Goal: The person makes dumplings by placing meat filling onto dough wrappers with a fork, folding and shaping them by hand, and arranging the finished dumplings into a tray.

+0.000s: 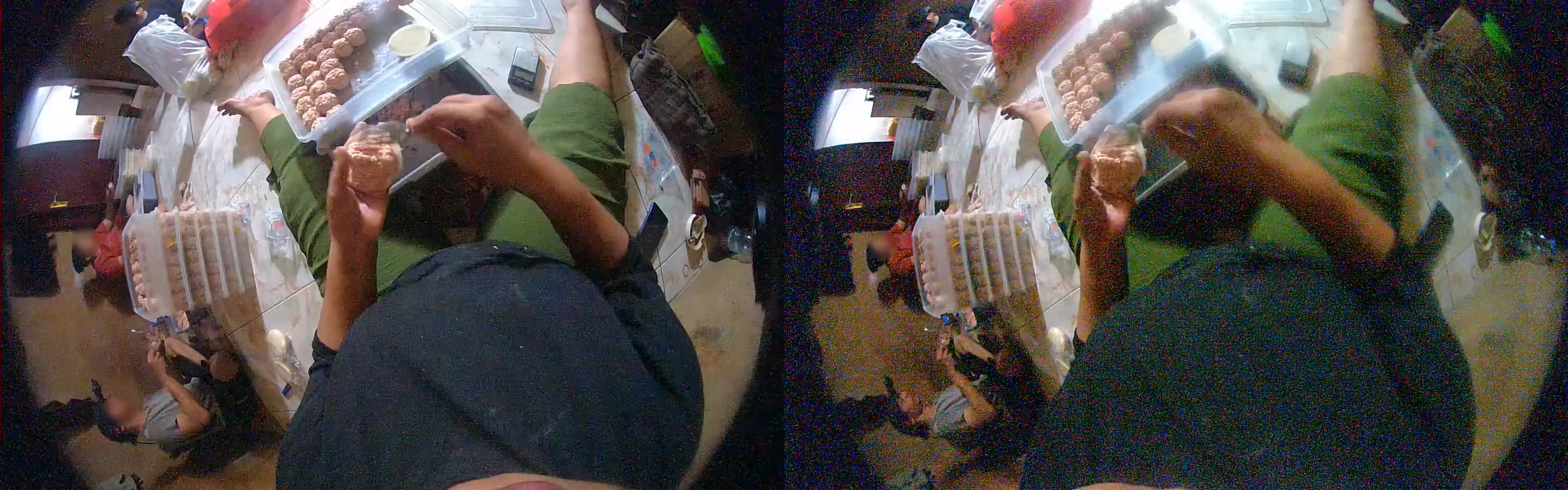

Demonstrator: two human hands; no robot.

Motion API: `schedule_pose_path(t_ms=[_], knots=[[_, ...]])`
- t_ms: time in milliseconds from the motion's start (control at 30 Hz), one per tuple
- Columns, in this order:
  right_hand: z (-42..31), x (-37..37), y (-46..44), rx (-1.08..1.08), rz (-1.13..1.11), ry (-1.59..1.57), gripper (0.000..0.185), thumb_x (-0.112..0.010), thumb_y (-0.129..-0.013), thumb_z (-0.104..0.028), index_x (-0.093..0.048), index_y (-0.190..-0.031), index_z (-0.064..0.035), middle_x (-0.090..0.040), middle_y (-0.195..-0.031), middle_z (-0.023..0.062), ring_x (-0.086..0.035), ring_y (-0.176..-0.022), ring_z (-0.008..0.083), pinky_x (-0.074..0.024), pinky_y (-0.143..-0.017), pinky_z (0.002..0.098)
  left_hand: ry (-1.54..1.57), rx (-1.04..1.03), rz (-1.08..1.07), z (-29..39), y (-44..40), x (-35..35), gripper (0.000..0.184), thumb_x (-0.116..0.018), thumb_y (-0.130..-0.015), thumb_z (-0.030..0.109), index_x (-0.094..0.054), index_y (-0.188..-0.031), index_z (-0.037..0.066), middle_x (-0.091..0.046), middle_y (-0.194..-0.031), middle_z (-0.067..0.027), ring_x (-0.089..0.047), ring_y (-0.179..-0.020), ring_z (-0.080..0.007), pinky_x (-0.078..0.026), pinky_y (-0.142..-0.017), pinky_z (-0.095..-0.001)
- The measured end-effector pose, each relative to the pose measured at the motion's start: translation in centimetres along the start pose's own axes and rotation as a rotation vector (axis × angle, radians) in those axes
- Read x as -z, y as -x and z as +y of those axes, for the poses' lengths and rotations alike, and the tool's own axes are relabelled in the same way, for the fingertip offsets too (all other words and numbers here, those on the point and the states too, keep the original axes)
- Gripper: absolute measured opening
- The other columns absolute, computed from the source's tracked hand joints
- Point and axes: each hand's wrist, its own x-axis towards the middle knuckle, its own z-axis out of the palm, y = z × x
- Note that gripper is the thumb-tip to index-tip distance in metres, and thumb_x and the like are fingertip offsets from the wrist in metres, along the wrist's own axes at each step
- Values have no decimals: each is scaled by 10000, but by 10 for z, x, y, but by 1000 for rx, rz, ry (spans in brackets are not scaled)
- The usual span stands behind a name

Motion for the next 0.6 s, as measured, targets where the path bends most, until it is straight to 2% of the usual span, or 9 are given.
schedule_pose_path(t_ms=[167, 200, 233, 267, 333, 367, 467, 500, 600], knots=[[19, 3, 3, -75, -140, -75, 133, -607, -803, -152, -663, -895, -75, -643, -800, 138, -633, -715, 267, -495, -631, 332, -140, -34, -32, -2, 3, -2, 476, -427, -904, 194, -295, -1287, -56, -430, -1250, -231, -471, -1121, -312, -390, -956, -430], [17, 3, 3, -92, -92, -111, 131, -605, -805, -155, -663, -894, -79, -642, -799, 137, -631, -715, 269, -495, -630, 336, -144, -50, -53, 0, 4, -1, 476, -423, -904, 193, -292, -1289, -55, -424, -1256, -232, -468, -1125, -316, -386, -959, -435], [15, 3, 5, -109, -42, -146, 130, -603, -806, -158, -664, -893, -83, -641, -798, 136, -630, -714, 271, -494, -628, 340, -164, -78, 14, 3, 5, -4, 572, -461, -887, 303, -282, -1293, -59, -393, -1276, -253, -447, -1144, -338, -367, -974, -445], [11, 3, 6, -125, 8, -179, 128, -601, -808, -161, -664, -892, -88, -640, -796, 135, -628, -714, 273, -494, -627, 343, -24, -26, -1, 4, 5, -5, 621, -478, -869, 348, -281, -1292, -62, -382, -1281, -263, -435, -1151, -352, -360, -978, -451], [4, -8, 8, -45, -83, -29, 128, -598, -811, -165, -662, -893, -91, -635, -787, 134, -624, -703, 278, -493, -615, 344, 256, 78, -35, 5, 5, -11, 722, -512, -832, 439, -279, -1291, -68, -358, -1289, -283, -412, -1166, -378, -345, -987, -464], [0, -11, 10, -4, -128, 46, 128, -597, -812, -167, -661, -893, -93, -633, -782, 133, -622, -698, 281, -492, -608, 345, 194, 65, -10, 3, 5, -17, 845, -543, -773, 540, -277, -1289, -75, -333, -1295, -304, -380, -1181, -414, -327, -994, -484], [-8, -9, 11, -43, -95, 75, 127, -596, -815, -170, -657, -901, -98, -621, -772, 137, -615, -683, 283, -488, -583, 354, 403, 86, 31, 5, 2, -8, 843, -537, -779, 542, -272, -1293, -72, -325, -1301, -305, -366, -1184, -433, -314, -995, -504], [-6, -3, 11, 0, -92, 170, 168, -604, -817, -183, -640, -951, -87, -626, -736, 109, -615, -654, 232, -480, -589, 323, 399, 78, 58, 8, 2, -6, 885, -530, -763, 586, -266, -1303, -63, -341, -1293, -299, -379, -1183, -412, -316, -999, -485], [-3, 7, 6, -337, 70, -415, 217, -612, -818, -194, -618, -997, -70, -627, -746, 60, -601, -676, 163, -467, -623, 287, 195, 28, 40, 10, 4, -6, 928, -494, -750, 645, -259, -1314, -52, -366, -1279, -293, -391, -1184, -385, -325, -1001, -454]])
